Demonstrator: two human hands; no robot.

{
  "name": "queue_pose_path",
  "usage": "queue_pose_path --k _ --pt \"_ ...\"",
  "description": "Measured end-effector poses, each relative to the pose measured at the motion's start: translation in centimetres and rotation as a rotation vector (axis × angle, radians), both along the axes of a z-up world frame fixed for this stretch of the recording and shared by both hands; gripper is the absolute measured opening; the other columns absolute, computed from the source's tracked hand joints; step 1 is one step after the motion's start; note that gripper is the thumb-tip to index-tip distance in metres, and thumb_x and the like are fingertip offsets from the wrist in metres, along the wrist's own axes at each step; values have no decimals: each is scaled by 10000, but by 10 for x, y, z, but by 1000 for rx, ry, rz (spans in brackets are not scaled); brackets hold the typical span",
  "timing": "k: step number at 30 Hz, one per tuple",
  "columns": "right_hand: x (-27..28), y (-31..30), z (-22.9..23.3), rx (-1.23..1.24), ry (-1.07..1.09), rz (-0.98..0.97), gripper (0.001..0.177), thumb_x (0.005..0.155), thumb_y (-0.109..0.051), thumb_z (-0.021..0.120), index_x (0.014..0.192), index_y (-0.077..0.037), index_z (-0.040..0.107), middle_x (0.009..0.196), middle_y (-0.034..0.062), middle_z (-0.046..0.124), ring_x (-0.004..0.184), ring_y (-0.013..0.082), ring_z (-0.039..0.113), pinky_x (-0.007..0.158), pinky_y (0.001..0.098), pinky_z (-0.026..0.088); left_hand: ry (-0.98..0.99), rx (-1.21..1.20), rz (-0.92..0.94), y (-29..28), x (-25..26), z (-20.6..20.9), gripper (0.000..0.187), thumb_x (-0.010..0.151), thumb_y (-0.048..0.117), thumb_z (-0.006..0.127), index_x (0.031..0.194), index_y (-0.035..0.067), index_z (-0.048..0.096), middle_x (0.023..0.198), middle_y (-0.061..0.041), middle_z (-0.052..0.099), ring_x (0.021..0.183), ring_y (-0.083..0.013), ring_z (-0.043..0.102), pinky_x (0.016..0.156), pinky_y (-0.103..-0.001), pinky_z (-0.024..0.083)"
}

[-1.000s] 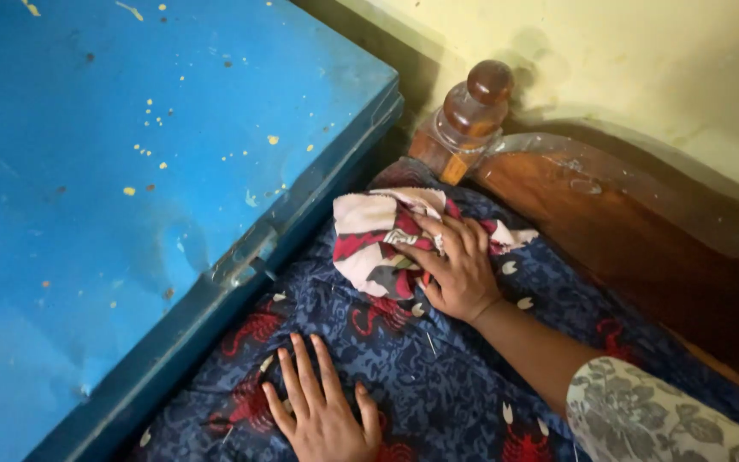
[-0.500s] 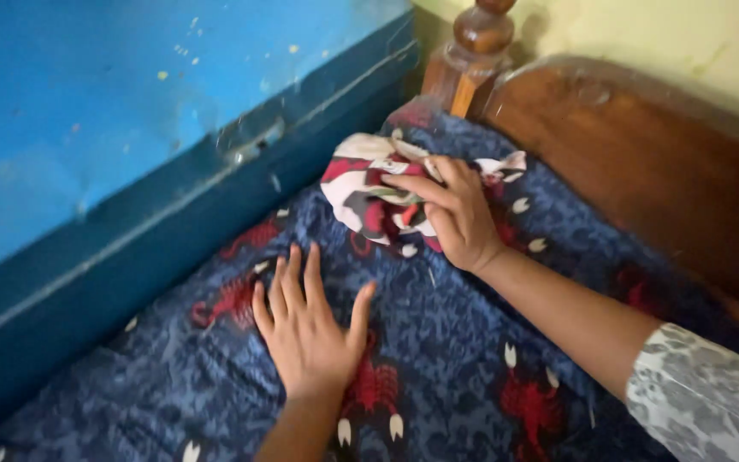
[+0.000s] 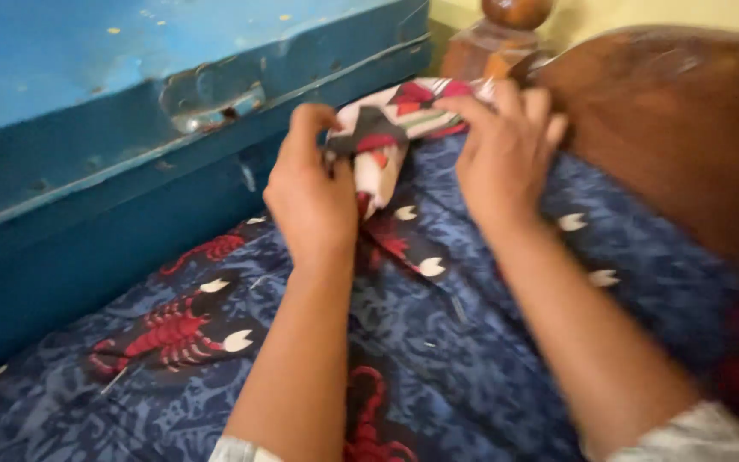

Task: The person wipes a blue bed sheet with a red scorpion pattern using a small patterned cloth. The hands move the cloth back and forth across the sheet surface, covering different areas of the bed.

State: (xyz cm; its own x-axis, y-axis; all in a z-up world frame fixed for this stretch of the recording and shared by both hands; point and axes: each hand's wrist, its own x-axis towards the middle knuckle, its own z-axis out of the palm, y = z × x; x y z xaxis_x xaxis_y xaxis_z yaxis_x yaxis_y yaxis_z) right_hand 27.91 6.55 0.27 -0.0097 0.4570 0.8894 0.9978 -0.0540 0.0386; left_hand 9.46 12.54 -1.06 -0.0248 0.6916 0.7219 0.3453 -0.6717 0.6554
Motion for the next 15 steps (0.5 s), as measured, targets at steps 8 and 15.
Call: queue_pose_path --k 8,15 --pt "-8 -11 27 120 351 320 258 924 -71 631 1177 -116 615 1167 119 584 1134 344 596 944 448 474 175 -34 -215 42 20 -3 274 894 301 767 1146 196 762 1301 -143 652 1103 -366 688 931 -446 548" --pt "-27 3 16 -135 105 274 396 891 -11 737 1274 -94 680 1190 156 704 1041 366 646 913 462 521 560 -204 -9 -11 -15 28 624 764 192 661 1383 268 679 1522 -87 540 1175 -409 635 958 -481 544"
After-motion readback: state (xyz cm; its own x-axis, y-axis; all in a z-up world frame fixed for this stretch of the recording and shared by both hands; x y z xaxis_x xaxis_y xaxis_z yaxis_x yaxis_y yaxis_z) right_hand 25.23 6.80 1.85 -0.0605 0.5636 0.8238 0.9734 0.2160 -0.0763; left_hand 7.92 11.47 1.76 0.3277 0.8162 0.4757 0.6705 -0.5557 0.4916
